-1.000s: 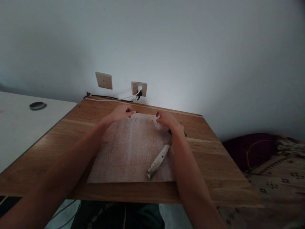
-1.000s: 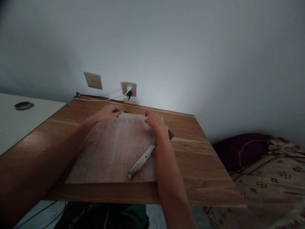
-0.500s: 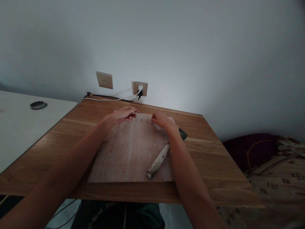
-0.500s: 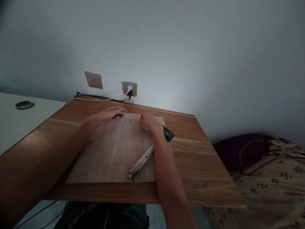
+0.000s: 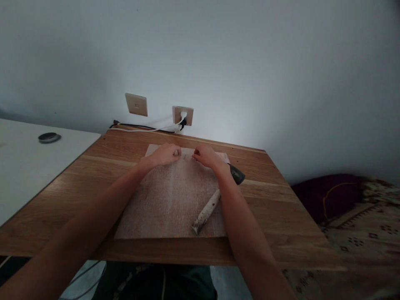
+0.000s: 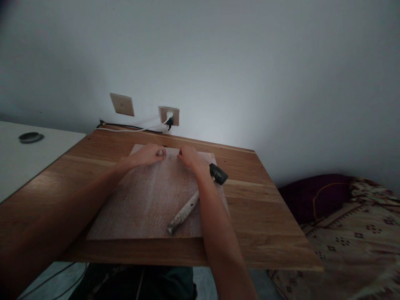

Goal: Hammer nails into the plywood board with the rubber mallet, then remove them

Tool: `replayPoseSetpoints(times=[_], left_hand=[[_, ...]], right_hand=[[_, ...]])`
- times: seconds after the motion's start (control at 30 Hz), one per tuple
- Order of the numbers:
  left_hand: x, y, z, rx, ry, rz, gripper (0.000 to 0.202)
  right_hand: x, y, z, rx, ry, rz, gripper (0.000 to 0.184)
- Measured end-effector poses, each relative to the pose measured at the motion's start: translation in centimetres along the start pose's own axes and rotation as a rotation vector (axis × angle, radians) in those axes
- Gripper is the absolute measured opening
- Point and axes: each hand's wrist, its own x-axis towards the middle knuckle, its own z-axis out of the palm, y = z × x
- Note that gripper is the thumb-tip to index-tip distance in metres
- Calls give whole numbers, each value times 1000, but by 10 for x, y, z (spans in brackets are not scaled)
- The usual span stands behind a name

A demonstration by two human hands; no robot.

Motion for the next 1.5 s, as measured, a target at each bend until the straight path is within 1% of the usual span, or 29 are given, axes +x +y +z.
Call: replayPoseSetpoints(times=[0.13, 0.3, 0.37, 0.4, 0.43, 0.5, 0.53, 0.6, 0.63, 0.67, 0.7, 0.73, 0.83, 0.9, 0.93, 1.0, 1.07, 1.13, 1.2, 1.27, 1.3, 1.33, 1.43, 1.5], left_hand=[[-1, 1, 1, 30, 33, 7, 17], [-4, 8, 5, 124, 79, -31, 22], [-1, 10, 8, 112, 125, -50, 25], [1, 10, 8, 68, 163, -64, 27], [3, 10, 9, -7, 196, -83, 29], [9, 11, 10, -263, 232, -140, 32], [11, 11, 10, -431, 218, -169, 32], [15, 13, 10, -769, 145, -203, 30], [15, 13, 10, -891, 109, -207, 28], [15, 14, 10, -952, 87, -207, 27], [15, 14, 10, -945, 83, -206, 25], [14, 15, 11, -878, 98, -206, 23], [12, 15, 15, -508, 155, -168, 16], [10, 15, 18, -309, 145, -108, 21], [9, 15, 19, -246, 126, -77, 23], [8, 16, 21, -178, 96, -29, 21], [6, 17, 22, -151, 97, -6, 18], [4, 20, 23, -139, 138, -17, 17], [5, 22, 21, -162, 218, -50, 16], [8, 23, 18, -298, 298, -113, 15], [11, 24, 16, -433, 307, -154, 17], [13, 24, 14, -609, 283, -203, 19], [16, 29, 7, -1221, 109, -342, 24], [14, 36, 4, -1534, 21, -405, 24]], right_hand=[[0, -5, 5, -13, 17, 1, 18], [-2, -13, 4, -9, 20, -29, 22], [-2, -15, 3, -1, 15, -53, 24], [-2, -16, 2, 4, 13, -63, 25], [-2, -16, 1, 8, 12, -72, 24], [-2, -14, -2, 15, 15, -84, 23], [-2, -12, -4, 22, 22, -88, 22], [-2, -8, -7, 52, 51, -92, 21], [-2, -5, -9, 75, 70, -90, 21], [-2, -3, -11, 103, 89, -87, 21], [-2, 0, -13, 130, 107, -82, 21], [-2, 2, -14, 154, 120, -77, 21], [-4, 7, -16, 195, 143, -68, 19], [-4, 8, -17, 197, 148, -65, 18], [-4, 8, -17, 193, 150, -63, 17], [-4, 7, -17, 185, 149, -64, 17], [-4, 5, -17, 182, 150, -69, 16], [-3, 4, -17, 185, 150, -74, 17], [-3, 4, -17, 192, 151, -75, 17], [-4, 3, -18, 203, 147, -71, 17], [-4, 3, -19, 213, 144, -70, 16], [-5, 2, -21, 225, 145, -69, 16], [-8, -2, -29, 278, 171, -85, 14], [-12, -8, -36, 315, 207, -108, 13]])
